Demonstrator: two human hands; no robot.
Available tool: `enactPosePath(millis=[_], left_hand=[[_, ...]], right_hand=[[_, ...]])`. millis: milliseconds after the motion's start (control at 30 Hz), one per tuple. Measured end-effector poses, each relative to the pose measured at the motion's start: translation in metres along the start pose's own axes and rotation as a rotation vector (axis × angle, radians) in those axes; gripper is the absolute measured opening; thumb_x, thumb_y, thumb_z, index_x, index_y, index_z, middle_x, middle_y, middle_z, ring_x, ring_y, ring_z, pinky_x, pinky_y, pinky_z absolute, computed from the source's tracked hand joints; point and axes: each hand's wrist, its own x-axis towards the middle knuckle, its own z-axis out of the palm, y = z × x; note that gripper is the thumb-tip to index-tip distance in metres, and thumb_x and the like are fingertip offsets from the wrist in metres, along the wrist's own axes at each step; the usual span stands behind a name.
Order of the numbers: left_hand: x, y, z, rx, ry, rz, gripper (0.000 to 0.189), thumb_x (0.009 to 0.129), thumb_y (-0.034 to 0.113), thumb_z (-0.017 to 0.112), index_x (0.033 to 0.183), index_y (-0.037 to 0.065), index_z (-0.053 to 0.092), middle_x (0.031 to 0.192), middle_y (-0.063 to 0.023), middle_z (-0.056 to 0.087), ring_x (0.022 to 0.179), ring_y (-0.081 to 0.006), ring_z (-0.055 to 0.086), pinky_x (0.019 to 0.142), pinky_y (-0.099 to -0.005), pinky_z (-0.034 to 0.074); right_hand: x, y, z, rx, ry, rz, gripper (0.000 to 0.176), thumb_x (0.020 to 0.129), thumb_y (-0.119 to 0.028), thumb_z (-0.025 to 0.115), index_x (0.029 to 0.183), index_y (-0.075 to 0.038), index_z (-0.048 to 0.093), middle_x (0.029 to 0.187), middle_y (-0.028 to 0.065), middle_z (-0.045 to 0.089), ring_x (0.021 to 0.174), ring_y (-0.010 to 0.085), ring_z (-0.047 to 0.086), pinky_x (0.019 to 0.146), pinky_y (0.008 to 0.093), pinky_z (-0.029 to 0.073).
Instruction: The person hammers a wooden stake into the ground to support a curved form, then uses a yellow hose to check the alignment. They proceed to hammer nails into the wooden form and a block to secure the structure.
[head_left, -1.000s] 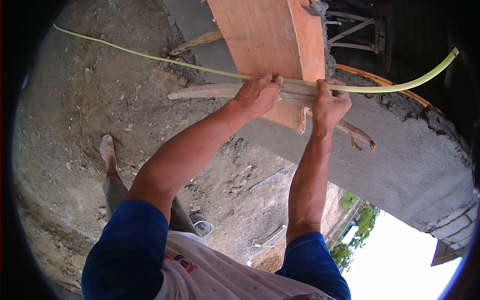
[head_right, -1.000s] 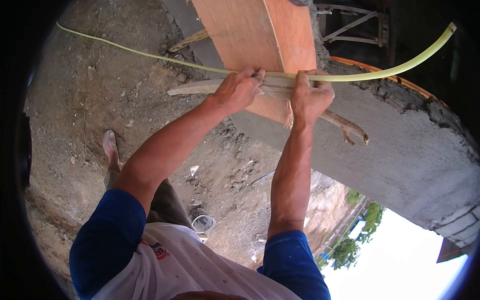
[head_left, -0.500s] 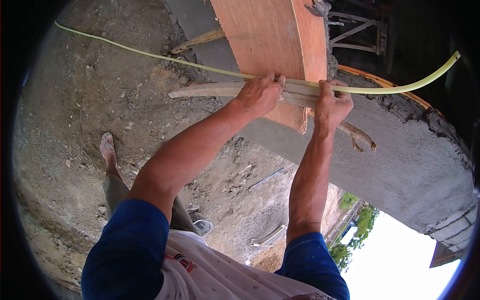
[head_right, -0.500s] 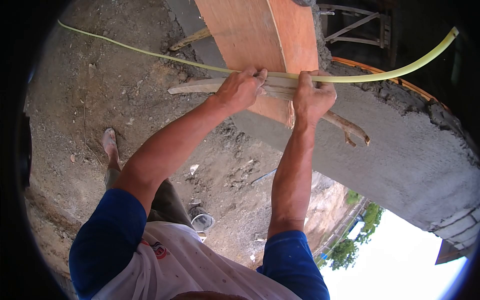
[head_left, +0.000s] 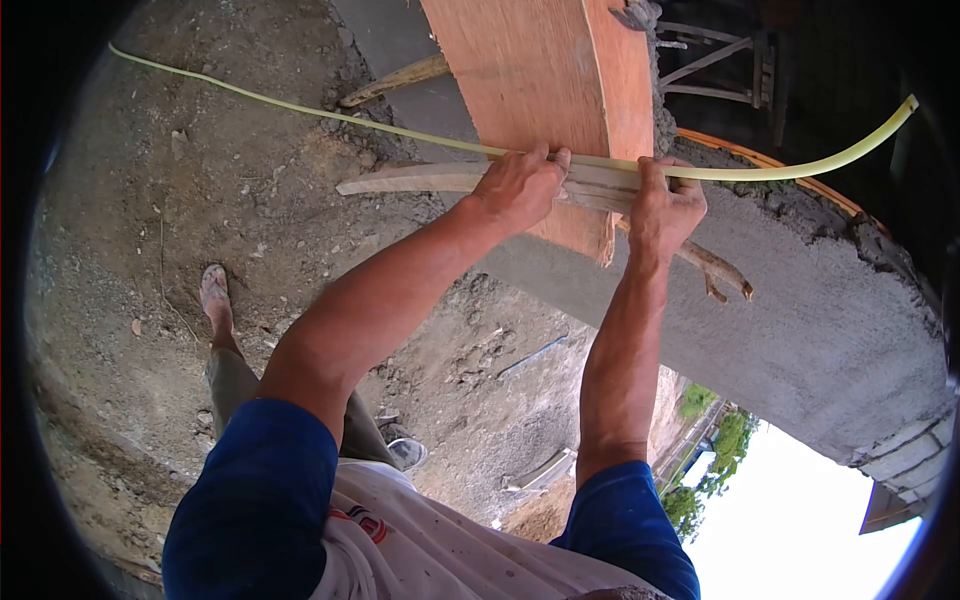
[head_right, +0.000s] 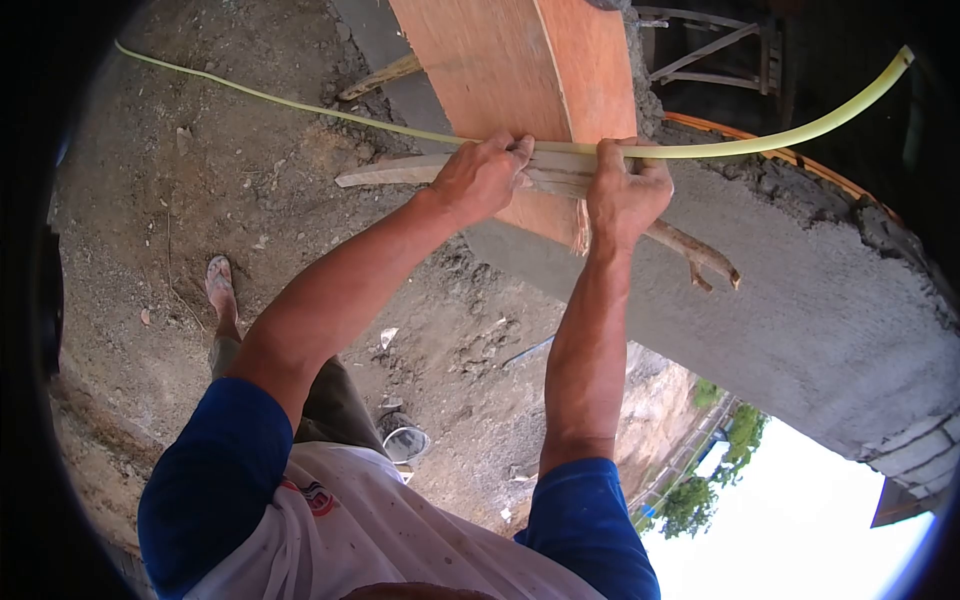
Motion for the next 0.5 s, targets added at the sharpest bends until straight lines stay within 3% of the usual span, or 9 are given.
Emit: enactPosePath(millis=[100,200,233,367,433,500], left_hand=[[0.001,0.001,-0.001,0.011,-0.019,-0.013,0.044,0.086,0.013,0.065,0.124,-0.005,0.053,0.112,-0.0211,0.057,0.093,-0.0391,0.063,0.079,-0.0457,0.052],[0.000,0.001,0.001,0.023,-0.030,-0.014,0.045,0.087,0.014,0.064,0.125,-0.005,0.052,0.115,-0.0215,0.056,0.093,-0.0395,0.063,0.079,-0.0462,0.052],[0.001,0.001,0.001,0.027,-0.029,-0.013,0.045,0.087,0.014,0.063,0.126,-0.005,0.052,0.115,-0.0217,0.056,0.093,-0.0396,0.063,0.079,-0.0463,0.052],[0.003,0.004,-0.002,0.063,-0.102,-0.033,0.047,0.088,0.015,0.062,0.128,-0.006,0.050,0.116,-0.0236,0.055,0.093,-0.0392,0.063,0.079,-0.0458,0.052],[0.003,0.004,-0.004,0.081,-0.132,-0.027,0.047,0.088,0.015,0.062,0.127,-0.006,0.050,0.115,-0.0244,0.054,0.093,-0.0389,0.063,0.078,-0.0455,0.052],[0.003,0.002,-0.001,0.088,-0.125,-0.018,0.047,0.088,0.016,0.061,0.127,-0.007,0.050,0.112,-0.0230,0.055,0.093,-0.0379,0.063,0.078,-0.0449,0.052]], right_hand=[[0.000,0.007,-0.003,0.361,0.002,-0.020,0.026,0.086,-0.020,0.067,0.097,0.003,0.062,0.085,0.0069,0.061,0.078,0.0123,0.054,0.072,0.0274,0.045],[-0.021,0.014,-0.015,0.488,0.118,0.002,0.031,0.096,-0.029,0.057,0.113,-0.003,0.056,0.111,0.0130,0.061,0.098,0.0186,0.058,0.085,0.0325,0.045],[-0.037,0.017,-0.023,0.468,0.158,0.055,0.036,0.097,-0.035,0.054,0.116,-0.005,0.054,0.116,0.0129,0.059,0.101,0.0194,0.058,0.086,0.0377,0.046],[-0.104,0.059,-0.048,0.369,0.288,0.291,0.032,0.096,-0.032,0.057,0.114,-0.006,0.055,0.110,0.0100,0.061,0.095,0.0201,0.059,0.080,0.0365,0.049],[-0.130,0.106,-0.054,0.343,0.144,0.458,0.033,0.092,-0.028,0.063,0.115,-0.006,0.055,0.106,0.0085,0.061,0.089,0.0201,0.060,0.073,0.0354,0.051],[-0.141,0.115,-0.051,0.456,-0.078,0.754,0.032,0.087,-0.020,0.069,0.113,-0.007,0.055,0.102,0.0063,0.061,0.086,0.0215,0.061,0.069,0.0365,0.053]])
